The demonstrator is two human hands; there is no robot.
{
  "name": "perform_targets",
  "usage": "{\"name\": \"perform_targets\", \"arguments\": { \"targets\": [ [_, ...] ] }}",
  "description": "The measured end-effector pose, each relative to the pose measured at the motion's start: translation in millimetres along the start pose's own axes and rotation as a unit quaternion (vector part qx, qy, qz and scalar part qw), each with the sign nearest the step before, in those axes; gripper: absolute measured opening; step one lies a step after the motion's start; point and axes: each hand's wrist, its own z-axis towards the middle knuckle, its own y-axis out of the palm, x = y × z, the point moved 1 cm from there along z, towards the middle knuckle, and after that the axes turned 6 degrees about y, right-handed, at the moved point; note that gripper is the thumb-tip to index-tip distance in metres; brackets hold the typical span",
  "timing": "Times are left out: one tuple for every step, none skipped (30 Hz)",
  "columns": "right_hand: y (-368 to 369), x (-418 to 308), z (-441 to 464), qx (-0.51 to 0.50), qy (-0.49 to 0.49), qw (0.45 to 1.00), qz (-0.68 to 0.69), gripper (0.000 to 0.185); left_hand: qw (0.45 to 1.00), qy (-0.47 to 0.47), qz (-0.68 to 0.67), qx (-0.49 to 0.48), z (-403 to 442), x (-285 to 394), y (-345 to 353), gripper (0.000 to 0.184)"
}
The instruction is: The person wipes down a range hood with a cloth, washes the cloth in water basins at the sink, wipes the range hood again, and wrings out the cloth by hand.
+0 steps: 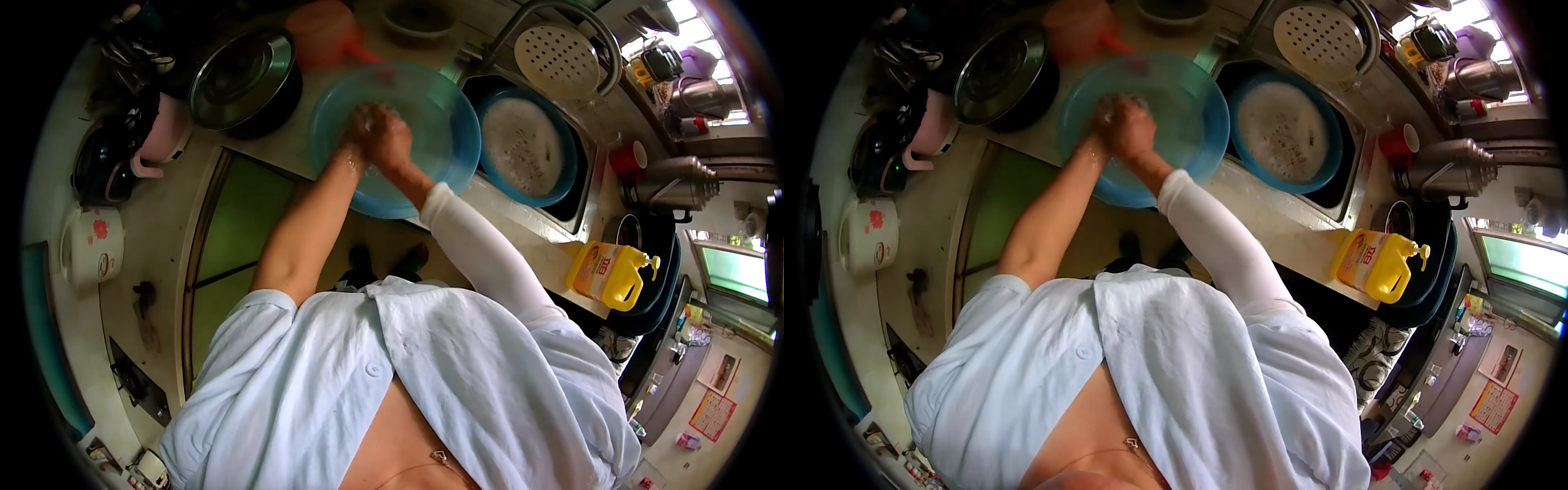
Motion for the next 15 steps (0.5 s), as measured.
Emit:
{"name": "perform_targets", "arguments": {
  "targets": [
    [-5.2, 7.6, 9.0, -0.072, 0.056, 0.996, -0.024, 0.028, 0.998, -0.008, 0.044, 0.038, -9.7, -4.3, 10.5, 0.033],
    [-8.9, 17.0, 18.1, -0.071, 0.057, 0.996, -0.023, 0.028, 0.995, -0.009, 0.080, 0.065, -14.6, -8.5, 18.1, 0.031],
    [-11.8, 26.2, 27.7, -0.090, 0.095, 0.989, -0.066, 0.028, 0.992, -0.001, 0.097, 0.083, -19.5, -9.2, 22.3, 0.030],
    [-14.6, 36.0, 33.9, -0.108, 0.132, 0.979, -0.109, 0.029, 0.988, 0.013, 0.119, 0.100, -22.5, -9.0, 22.0, 0.029],
    [-21.8, 46.0, 37.0, -0.108, 0.132, 0.979, -0.108, 0.029, 0.990, 0.041, 0.095, 0.099, -4.6, -7.1, 4.9, 0.029],
    [-30.5, 55.0, 39.5, -0.069, 0.090, 0.981, -0.158, 0.029, 0.990, 0.068, 0.071, 0.096, 13.4, -5.2, -12.4, 0.029],
    [-32.4, 60.8, 40.4, -0.031, 0.048, 0.977, -0.208, 0.030, 0.988, 0.123, 0.022, 0.093, 25.5, -2.4, -25.9, 0.030],
    [-22.0, 71.3, 39.1, -0.031, 0.048, 0.976, -0.208, 0.030, 0.988, 0.122, 0.022, 0.093, 15.7, 2.6, -22.7, 0.030],
    [-9.4, 80.4, 34.6, 0.041, 0.083, 0.980, -0.174, 0.033, 0.989, 0.088, 0.005, 0.122, 5.8, 8.3, -20.5, 0.031],
    [5.7, 92.8, 30.6, 0.114, 0.118, 0.977, -0.138, 0.035, 0.987, 0.054, -0.012, 0.150, -9.5, 14.2, -13.0, 0.032],
    [25.4, 103.0, 29.1, 0.041, 0.095, 0.994, -0.022, 0.038, 0.992, 0.048, 0.007, 0.119, -24.0, 15.5, 0.4, 0.033],
    [38.1, 95.9, 26.3, -0.060, 0.233, 0.929, 0.282, 0.038, 0.992, 0.049, 0.008, 0.117, -23.8, 16.2, 0.7, 0.033],
    [48.9, 82.6, 22.7, -0.152, 0.340, 0.746, 0.551, 0.038, 0.996, 0.028, -0.016, 0.088, -20.6, 17.1, 1.1, 0.033],
    [33.0, 45.9, 16.2, -0.111, 0.249, 0.885, 0.377, 0.033, 0.998, 0.006, -0.037, 0.059, -17.2, 17.9, 1.3, 0.034],
    [16.8, 9.2, 5.5, -0.062, 0.145, 0.971, 0.179, 0.029, 0.998, -0.005, -0.061, 0.011, -10.1, 18.3, -4.7, 0.034]
  ]
}}
